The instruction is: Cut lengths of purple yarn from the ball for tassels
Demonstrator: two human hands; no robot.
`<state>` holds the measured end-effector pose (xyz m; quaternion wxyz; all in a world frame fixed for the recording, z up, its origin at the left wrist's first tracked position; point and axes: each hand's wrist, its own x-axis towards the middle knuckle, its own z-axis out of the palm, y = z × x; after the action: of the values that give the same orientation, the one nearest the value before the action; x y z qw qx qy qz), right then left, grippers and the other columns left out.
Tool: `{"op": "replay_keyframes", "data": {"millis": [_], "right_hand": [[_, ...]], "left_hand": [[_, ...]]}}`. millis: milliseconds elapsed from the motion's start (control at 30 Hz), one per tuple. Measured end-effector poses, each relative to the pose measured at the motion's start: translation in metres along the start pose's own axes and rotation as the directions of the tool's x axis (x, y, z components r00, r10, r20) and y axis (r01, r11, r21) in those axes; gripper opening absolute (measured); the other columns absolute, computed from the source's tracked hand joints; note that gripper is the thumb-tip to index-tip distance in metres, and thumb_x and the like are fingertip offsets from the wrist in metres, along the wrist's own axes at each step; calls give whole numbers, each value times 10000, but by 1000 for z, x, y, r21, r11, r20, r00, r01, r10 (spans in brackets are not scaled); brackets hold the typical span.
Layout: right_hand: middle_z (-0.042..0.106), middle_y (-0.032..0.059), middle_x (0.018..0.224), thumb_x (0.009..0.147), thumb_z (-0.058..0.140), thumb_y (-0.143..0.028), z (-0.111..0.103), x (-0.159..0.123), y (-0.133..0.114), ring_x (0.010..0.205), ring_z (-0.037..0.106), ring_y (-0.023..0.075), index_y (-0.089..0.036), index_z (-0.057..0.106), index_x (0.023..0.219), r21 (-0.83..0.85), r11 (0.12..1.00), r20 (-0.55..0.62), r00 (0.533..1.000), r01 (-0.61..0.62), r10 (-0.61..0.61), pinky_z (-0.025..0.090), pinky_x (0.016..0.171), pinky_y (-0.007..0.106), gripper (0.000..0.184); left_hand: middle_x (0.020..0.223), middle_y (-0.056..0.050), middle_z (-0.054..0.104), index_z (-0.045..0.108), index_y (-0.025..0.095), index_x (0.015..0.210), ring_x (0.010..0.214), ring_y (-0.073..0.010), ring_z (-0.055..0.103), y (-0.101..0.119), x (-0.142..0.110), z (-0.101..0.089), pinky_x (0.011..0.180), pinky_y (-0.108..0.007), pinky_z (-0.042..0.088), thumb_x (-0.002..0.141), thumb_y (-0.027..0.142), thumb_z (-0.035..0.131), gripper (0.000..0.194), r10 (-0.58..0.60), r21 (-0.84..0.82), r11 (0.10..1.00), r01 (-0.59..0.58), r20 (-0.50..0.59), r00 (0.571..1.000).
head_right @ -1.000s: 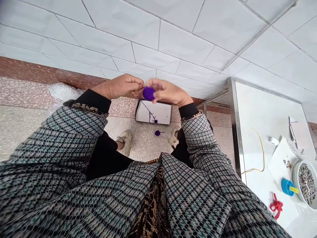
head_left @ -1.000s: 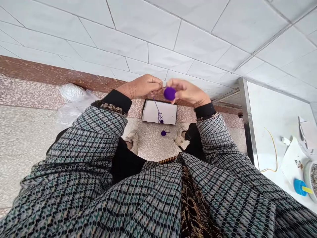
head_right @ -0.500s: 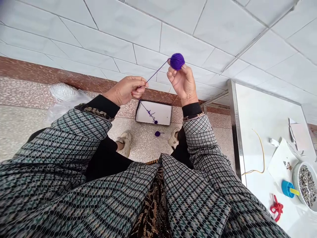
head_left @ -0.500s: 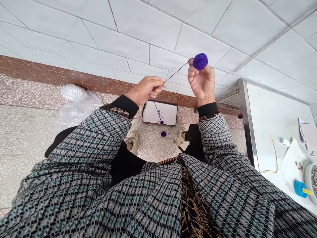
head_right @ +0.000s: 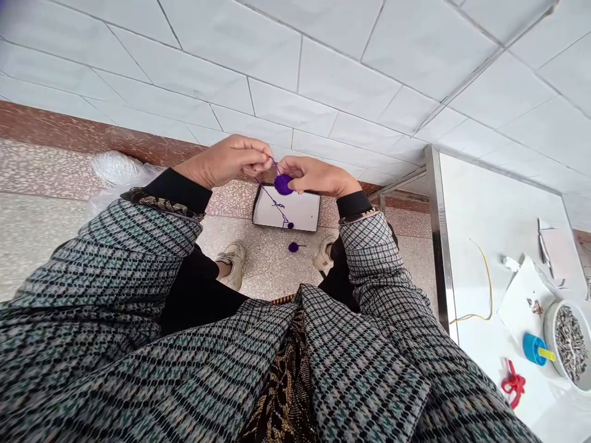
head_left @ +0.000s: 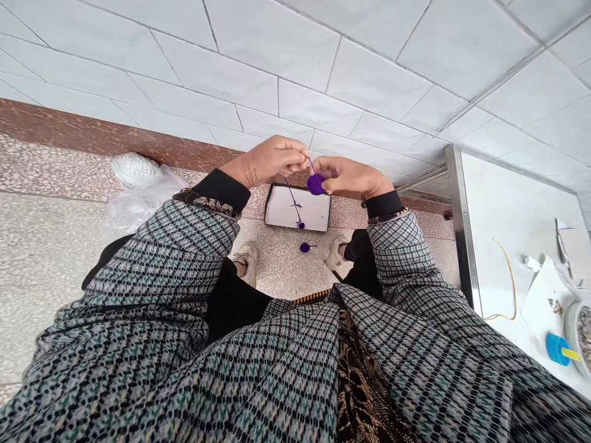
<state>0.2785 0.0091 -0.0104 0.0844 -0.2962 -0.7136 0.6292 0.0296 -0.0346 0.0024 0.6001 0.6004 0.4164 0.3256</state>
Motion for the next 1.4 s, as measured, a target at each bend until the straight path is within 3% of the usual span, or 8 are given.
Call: {"op": "replay_keyframes", "data": {"millis": [300, 567, 767, 1067, 1200, 1300, 1367, 1400], "right_hand": [[670, -13, 1055, 885, 925, -476, 3, 17, -4, 839, 628, 131, -257, 584, 1238, 280, 915, -530, 841, 290, -104, 632, 804, 261, 538], [684, -7, 971, 770, 942, -287, 8, 7, -6, 778, 579, 124, -219, 618, 1110, 215, 976, -141, 990, 40, -10, 535, 675, 240, 474], [672, 3, 1054, 866, 960, -502, -2, 18, -1, 897, 649, 151, -262, 565, 1127, 222, 930, -615, 782, 292, -99, 626, 809, 270, 531], [728, 23, 1053, 681, 1031, -492, -6, -8, 0, 747, 570, 133, -235, 624, 1143, 338, 910, -110, 970, 240, -215, 511, 619, 246, 667], [744, 30, 1059, 608, 1026, -461, -28, -18, 3, 697, 542, 178, -336, 689, 1307, 651, 559, -479, 849, 513, -223, 535, 583, 327, 786], [745, 64, 1061, 695, 942, -296, -42, -37, -15, 709, 532, 210, -404, 776, 1334, 770, -356, -606, 781, 529, -150, 552, 543, 328, 669], [741, 132, 1244, 852, 860, -99, -48, -57, -37, 799, 596, 185, -307, 817, 1309, 281, -959, -670, 722, 33, -172, 638, 680, 265, 504], [705, 184, 1409, 926, 769, -3, -51, -67, -49, 962, 693, 193, -242, 803, 1287, -88, -935, -709, 682, -342, -182, 699, 879, 284, 435]], "left_hand": [[666, -6, 557, 705, 167, 677, 613, -120, 457, -1, 3, 8, 673, -267, 371, 859, 116, 662, 194, -76, 230, 973, 33, 181, 980], [727, -24, 617, 678, 168, 727, 716, -150, 528, -3, 5, -7, 725, -264, 404, 877, 142, 613, 165, -1, 280, 959, 37, -128, 992], [656, -5, 530, 715, 172, 712, 619, -125, 447, 1, 1, 5, 654, -265, 352, 868, 163, 675, 161, -53, 199, 980, 13, 198, 979], [601, 0, 470, 680, 179, 698, 565, -108, 395, -3, -3, -5, 594, -280, 293, 874, 204, 696, 179, -70, 15, 997, 69, 111, 991], [625, -6, 468, 717, 163, 791, 555, -112, 433, -7, -6, -1, 584, -267, 356, 943, 274, 747, 191, -41, -74, 996, 44, 49, 998], [648, -11, 485, 739, 155, 853, 569, -116, 443, -13, -8, -4, 588, -269, 378, 945, 320, 788, 194, -25, -120, 992, 26, 7, 1000], [672, -16, 499, 735, 164, 860, 575, -112, 420, -21, -10, -12, 586, -277, 356, 933, 367, 837, 239, -25, -116, 993, 22, -28, 999], [682, -17, 502, 725, 172, 847, 578, -110, 402, -27, -12, -17, 585, -283, 336, 924, 396, 864, 275, -36, -100, 995, 32, -40, 999]]}}
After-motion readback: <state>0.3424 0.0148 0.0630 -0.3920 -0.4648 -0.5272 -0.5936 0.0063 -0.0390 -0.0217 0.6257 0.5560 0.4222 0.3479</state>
